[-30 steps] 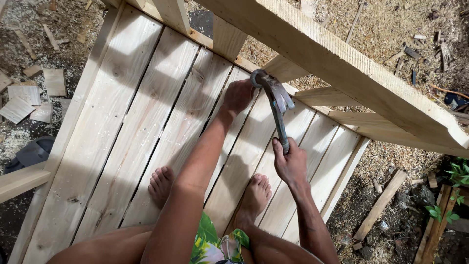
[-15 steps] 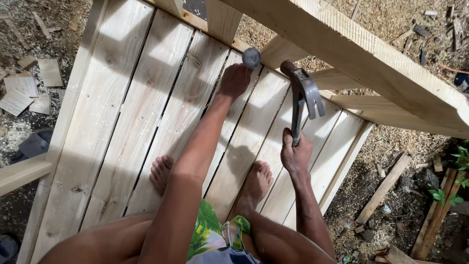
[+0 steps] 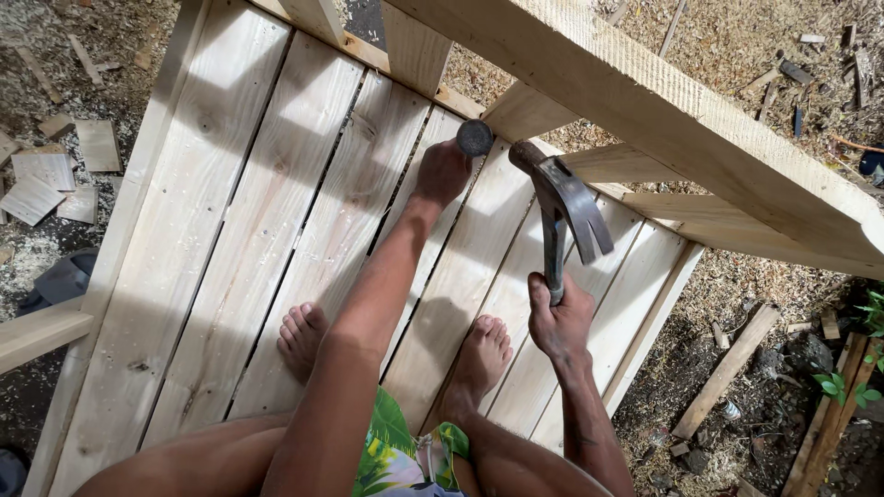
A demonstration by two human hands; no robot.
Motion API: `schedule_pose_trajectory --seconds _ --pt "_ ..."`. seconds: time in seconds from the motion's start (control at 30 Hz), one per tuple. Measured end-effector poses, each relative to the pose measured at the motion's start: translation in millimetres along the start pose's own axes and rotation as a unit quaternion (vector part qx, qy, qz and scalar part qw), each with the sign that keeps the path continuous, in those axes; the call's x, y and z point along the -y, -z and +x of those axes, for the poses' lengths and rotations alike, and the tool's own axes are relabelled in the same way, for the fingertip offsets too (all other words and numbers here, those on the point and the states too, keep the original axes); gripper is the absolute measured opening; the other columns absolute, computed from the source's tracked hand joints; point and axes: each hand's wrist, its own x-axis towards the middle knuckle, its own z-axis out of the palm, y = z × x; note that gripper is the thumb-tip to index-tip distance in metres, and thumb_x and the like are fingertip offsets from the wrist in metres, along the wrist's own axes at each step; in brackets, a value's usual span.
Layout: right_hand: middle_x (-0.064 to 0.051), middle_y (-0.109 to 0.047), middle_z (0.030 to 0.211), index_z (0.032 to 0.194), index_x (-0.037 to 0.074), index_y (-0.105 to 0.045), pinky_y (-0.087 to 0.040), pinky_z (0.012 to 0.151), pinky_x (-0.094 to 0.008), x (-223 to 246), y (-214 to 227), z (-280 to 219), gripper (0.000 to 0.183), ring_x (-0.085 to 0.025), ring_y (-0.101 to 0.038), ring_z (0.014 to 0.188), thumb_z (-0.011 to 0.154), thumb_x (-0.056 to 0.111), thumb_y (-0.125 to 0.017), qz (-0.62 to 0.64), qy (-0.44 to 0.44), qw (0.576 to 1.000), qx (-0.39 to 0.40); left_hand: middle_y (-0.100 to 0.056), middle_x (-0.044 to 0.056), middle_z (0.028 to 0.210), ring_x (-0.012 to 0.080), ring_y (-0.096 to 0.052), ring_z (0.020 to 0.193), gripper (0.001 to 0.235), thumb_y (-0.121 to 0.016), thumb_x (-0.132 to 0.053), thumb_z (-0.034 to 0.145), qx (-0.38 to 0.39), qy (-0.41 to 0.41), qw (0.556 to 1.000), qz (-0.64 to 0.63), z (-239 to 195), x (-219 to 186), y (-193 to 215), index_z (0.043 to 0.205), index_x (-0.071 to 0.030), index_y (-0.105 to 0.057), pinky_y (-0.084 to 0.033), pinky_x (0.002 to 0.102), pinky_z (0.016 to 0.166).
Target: The person uses a hammer and a metal punch to drive nails into wooden planks on a raised wooden platform. They repeatedly position the punch over nail heads and strike it with the hammer to secure the planks to the frame.
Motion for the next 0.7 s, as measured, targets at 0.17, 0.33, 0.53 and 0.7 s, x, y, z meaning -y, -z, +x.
schedule_pose_trajectory --seconds 0.17,0.33,0.53,0.7 --pt "0.0 -0.054 0.067 0.091 0.006 -0.06 -0.041 0.055 -0.025 -4 -4 15 0.032 -0.009 -0.051 0.058 0.109 0.032 -0.056 0.057 0.142 0.988 -0.006 -0.073 0.022 0.085 0.0405 -0.072 0.075 0.008 -0.066 -0.004 0.091 0.023 0.022 0.999 -0.025 1 -10 15 0.098 -0.003 -0.067 -0.06 0.049 0.071" --pt "-0.004 -0.055 0.058 0.099 0.001 -0.072 -0.043 0.054 -0.027 -12 -26 44 0.031 -0.014 -0.054 0.053 0.1 0.029 -0.06 -0.107 -0.119 0.985 0.057 -0.074 0.021 0.087 0.0416 -0.071 0.074 0.017 -0.063 -0.007 0.093 0.001 -0.03 0.999 -0.039 15 -14 22 0.109 -0.003 -0.068 -0.058 0.05 0.067" --pt "0.003 -0.049 0.062 0.091 -0.001 -0.062 -0.035 0.045 -0.025 -2 -1 10 0.034 -0.006 -0.045 0.052 0.107 0.028 -0.058 0.158 -0.108 0.982 -0.001 -0.075 0.019 0.089 0.0388 -0.073 0.083 0.03 -0.052 -0.035 0.111 0.053 0.081 0.995 0.002 12 -9 30 0.104 -0.014 -0.072 -0.058 0.05 0.077" --pt "0.005 -0.049 0.058 0.085 0.003 -0.059 -0.033 0.041 -0.025 -7 -1 9 0.036 -0.004 -0.044 0.048 0.106 0.032 -0.061 0.134 -0.158 0.978 -0.003 -0.077 0.015 0.084 0.0372 -0.077 0.064 0.044 -0.048 -0.049 0.1 0.04 0.222 0.951 -0.212 4 -19 44 0.112 -0.012 -0.069 -0.058 0.049 0.065"
